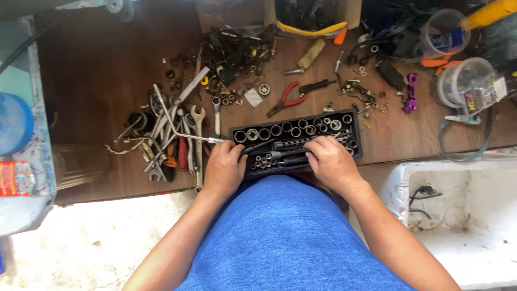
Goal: Organize various socket wrench pieces and other mechanical tools on a workbench and into a yellow toolbox.
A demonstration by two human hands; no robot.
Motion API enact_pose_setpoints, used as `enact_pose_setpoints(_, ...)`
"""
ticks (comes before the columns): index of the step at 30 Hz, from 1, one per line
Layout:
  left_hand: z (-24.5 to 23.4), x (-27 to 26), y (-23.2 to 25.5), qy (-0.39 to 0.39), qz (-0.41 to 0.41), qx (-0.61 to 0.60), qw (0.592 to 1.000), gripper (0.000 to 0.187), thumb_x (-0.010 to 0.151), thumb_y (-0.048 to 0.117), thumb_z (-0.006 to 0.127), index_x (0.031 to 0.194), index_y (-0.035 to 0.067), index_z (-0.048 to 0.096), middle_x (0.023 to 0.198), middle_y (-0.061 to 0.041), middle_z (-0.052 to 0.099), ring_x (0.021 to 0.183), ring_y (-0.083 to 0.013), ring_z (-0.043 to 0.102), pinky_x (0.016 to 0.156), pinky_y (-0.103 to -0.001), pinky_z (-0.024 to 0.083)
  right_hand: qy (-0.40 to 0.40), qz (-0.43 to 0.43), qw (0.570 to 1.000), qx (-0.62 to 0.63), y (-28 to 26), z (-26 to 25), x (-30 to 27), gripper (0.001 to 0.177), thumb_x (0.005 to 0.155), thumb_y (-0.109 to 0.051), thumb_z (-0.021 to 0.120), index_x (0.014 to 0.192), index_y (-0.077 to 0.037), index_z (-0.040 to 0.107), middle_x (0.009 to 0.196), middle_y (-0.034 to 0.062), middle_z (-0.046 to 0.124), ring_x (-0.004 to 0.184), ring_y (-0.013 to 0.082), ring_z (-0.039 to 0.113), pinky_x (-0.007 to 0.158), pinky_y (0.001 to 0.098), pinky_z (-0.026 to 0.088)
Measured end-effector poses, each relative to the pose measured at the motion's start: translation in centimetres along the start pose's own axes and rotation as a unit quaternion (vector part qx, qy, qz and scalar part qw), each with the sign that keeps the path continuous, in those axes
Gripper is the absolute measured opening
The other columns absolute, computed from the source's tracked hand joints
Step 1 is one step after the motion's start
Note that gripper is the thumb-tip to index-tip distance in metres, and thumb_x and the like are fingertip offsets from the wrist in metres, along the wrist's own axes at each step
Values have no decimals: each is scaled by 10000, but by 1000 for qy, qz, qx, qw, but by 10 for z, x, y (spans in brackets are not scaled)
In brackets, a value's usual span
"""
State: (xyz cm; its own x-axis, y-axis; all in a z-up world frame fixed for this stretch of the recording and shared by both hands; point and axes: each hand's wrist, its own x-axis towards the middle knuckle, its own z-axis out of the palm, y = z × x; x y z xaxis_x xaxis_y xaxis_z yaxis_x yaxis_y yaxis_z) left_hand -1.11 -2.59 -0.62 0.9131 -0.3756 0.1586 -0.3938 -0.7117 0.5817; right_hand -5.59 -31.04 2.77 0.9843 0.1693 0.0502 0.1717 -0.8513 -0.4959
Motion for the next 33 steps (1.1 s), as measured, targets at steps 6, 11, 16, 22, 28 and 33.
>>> enact_pose_setpoints(6,2,-2,2,-3,-26,14,1000,242,855,108,740,1073,5,719,1053,-171,647,1001,-374,616,884,-455,516,33,14,999,13,13,-5,-7,180,854,-73,701,1029,-31,705,1009,125,677,1006,333,644,894,429,526)
enact_pose_setpoints(11,-5,-1,12,4,-43,-1,999,225,872,103,726,1076,7,722,1064,-176,650,1014,-386,618,890,-462,511,65,34,997,14,32,-13,-16,157,871,-73,704,1023,-33,706,1011,131,683,1001,346,643,894,435,525)
enact_pose_setpoints(16,-7,6,15,6,-60,-12,998,217,882,105,722,1080,19,729,1059,-163,661,1022,-383,629,896,-459,513,76,68,994,24,47,-18,-22,129,885,-89,715,1007,-46,708,993,123,685,994,344,647,881,437,526)
enact_pose_setpoints(22,15,5,16,-8,-43,-25,999,221,882,96,723,1089,22,729,1079,-170,663,1036,-380,633,901,-462,516,86,71,994,22,52,-11,-22,133,890,-87,716,1019,-57,709,1025,117,685,1020,344,642,894,445,524)
enact_pose_setpoints(28,13,8,17,1,-36,2,999,235,864,102,737,1088,33,729,1068,-158,657,1012,-366,642,885,-451,527,159,95,982,-32,77,-8,-29,243,864,-88,730,1101,-43,705,1085,157,650,1071,378,609,939,463,509)
enact_pose_setpoints(33,2,9,22,-15,-43,15,999,221,871,105,746,1085,49,735,1090,-129,664,985,-346,659,840,-435,537,141,111,983,-24,92,-5,-35,219,903,-96,723,1112,-34,698,1106,162,665,1082,379,619,952,456,513)
